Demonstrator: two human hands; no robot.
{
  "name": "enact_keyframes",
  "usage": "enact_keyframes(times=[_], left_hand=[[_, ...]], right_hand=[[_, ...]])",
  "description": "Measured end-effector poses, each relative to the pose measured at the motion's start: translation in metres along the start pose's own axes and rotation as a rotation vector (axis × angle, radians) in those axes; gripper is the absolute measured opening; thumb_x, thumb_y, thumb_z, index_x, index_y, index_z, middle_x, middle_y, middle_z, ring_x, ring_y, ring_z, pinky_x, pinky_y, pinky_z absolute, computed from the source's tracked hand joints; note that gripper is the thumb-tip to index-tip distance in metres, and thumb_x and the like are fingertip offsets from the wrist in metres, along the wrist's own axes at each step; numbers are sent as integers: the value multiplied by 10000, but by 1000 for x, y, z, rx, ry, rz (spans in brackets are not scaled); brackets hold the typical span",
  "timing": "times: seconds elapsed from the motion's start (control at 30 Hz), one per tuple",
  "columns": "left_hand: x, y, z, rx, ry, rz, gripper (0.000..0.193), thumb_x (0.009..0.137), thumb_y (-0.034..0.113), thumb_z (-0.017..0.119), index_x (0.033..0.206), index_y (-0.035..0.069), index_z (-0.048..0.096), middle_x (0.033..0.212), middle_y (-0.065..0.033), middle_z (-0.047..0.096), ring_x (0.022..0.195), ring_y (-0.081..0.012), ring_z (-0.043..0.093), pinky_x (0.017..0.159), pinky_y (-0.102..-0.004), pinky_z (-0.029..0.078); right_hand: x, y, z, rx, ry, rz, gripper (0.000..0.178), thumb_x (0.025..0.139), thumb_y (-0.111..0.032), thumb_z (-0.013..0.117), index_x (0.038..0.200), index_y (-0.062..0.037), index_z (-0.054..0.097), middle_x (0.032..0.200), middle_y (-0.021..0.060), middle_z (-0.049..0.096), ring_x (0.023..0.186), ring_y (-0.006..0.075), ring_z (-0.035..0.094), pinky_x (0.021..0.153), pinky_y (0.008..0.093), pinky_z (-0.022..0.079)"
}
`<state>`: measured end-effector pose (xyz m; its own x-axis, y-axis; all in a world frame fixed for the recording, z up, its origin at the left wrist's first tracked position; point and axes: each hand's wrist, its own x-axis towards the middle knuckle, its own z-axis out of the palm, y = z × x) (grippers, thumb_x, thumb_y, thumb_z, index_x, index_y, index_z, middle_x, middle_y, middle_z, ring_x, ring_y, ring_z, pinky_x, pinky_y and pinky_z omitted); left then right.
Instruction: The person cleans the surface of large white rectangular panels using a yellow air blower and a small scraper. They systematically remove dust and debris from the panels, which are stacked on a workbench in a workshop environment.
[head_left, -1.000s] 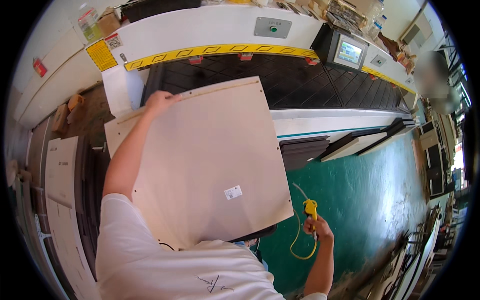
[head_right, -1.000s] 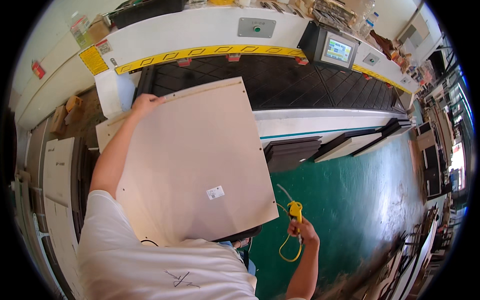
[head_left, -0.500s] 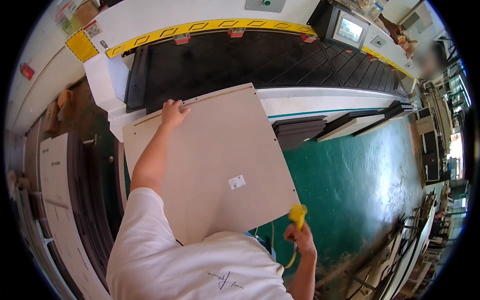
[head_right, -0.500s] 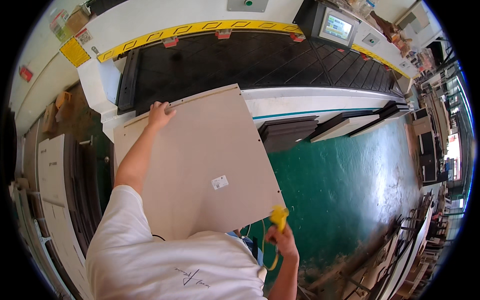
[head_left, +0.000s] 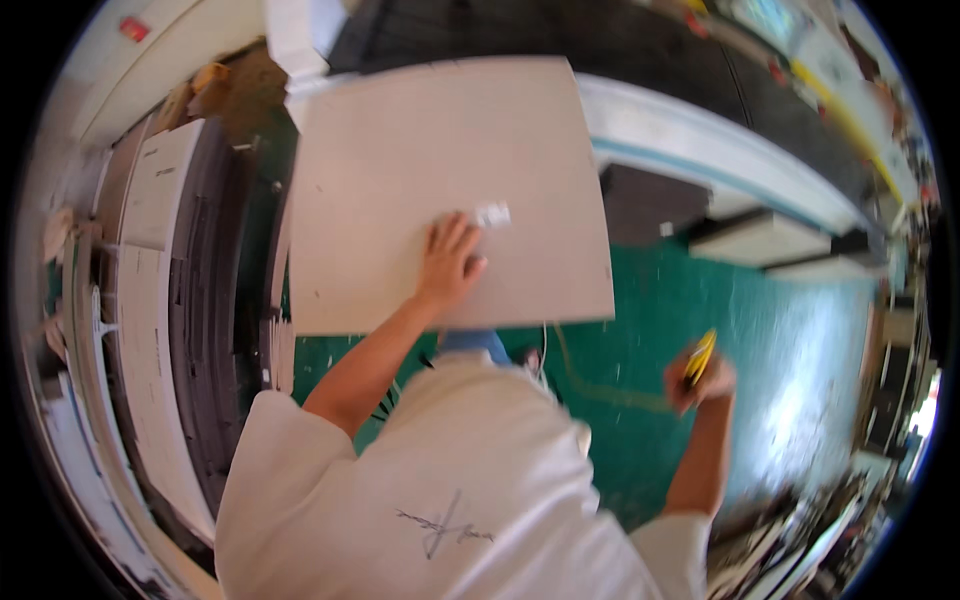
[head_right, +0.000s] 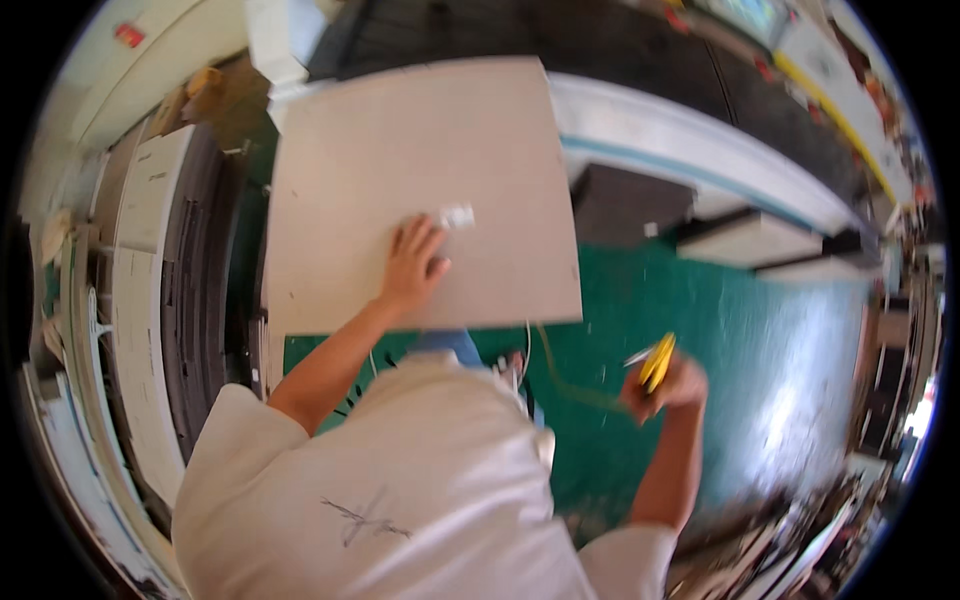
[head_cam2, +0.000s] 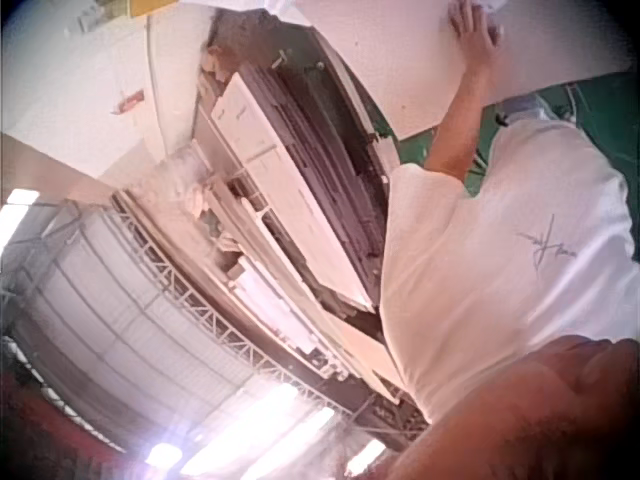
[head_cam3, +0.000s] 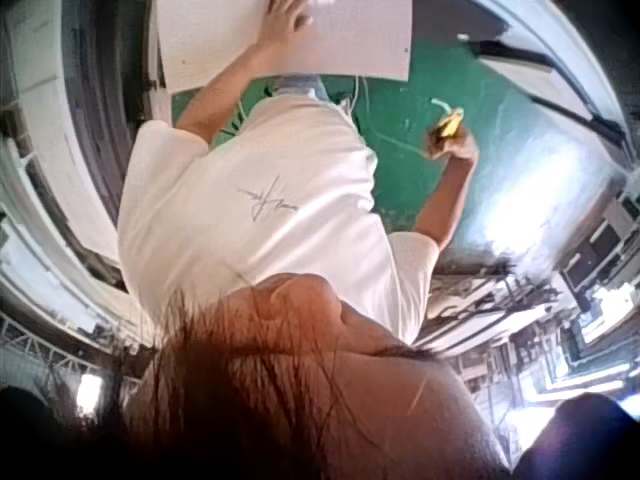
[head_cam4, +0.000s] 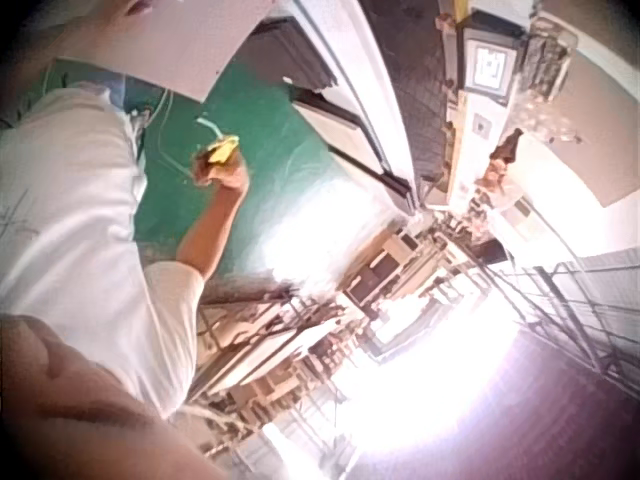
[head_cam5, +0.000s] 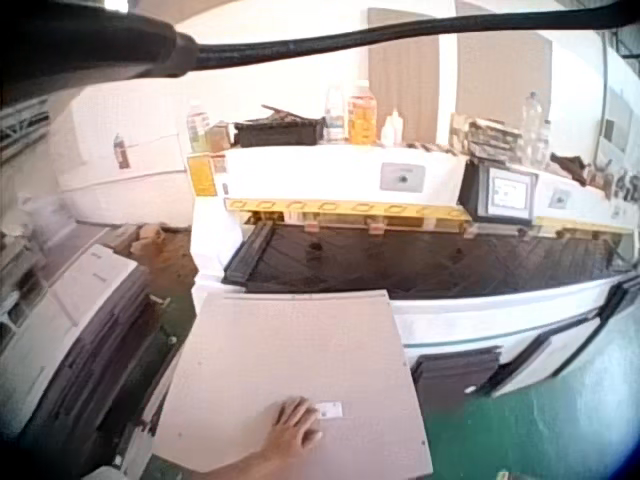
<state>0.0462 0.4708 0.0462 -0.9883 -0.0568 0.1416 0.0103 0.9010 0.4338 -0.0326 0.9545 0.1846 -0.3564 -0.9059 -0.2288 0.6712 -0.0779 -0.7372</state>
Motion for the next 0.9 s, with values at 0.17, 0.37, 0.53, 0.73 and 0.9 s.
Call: enact_keyframes(times=[0.17,0.37,0.53,0.73,0.9], left_hand=[[-85,-1,-10,57,127,-48,528,983,318,647,1433,57,556,1604,-201,403,1494,-400,347,1225,-578,229],[-202,-66,-60,192,206,-405,539,1016,345,620,1459,48,542,1610,-205,403,1501,-395,344,1230,-544,231],[-248,-138,-99,272,256,-568,554,1047,391,566,1480,51,521,1623,-212,381,1496,-394,359,1228,-551,237],[-289,-219,-143,90,316,-814,580,1011,304,641,1503,40,486,1556,-232,467,1410,-441,458,1170,-490,367],[-172,-118,-199,-464,-40,-354,460,972,171,697,1378,-3,571,1398,-234,601,1239,-363,609,1018,-431,504]], right_hand=[[40,-63,-3,-79,-489,137,483,668,-140,982,989,113,725,867,226,750,618,262,719,553,342,600],[81,-61,26,-212,-713,330,468,692,-123,975,1048,72,741,943,156,785,675,149,730,614,272,600],[141,-56,80,-375,-703,513,426,724,-84,947,1072,59,747,974,140,789,735,163,750,673,281,615],[234,-12,161,-787,-5,460,427,913,-344,800,1205,-44,714,1085,38,776,999,120,716,660,236,526],[383,99,231,-245,522,-58,354,1016,-239,689,1295,-30,627,1154,65,725,1090,195,703,836,356,580]])
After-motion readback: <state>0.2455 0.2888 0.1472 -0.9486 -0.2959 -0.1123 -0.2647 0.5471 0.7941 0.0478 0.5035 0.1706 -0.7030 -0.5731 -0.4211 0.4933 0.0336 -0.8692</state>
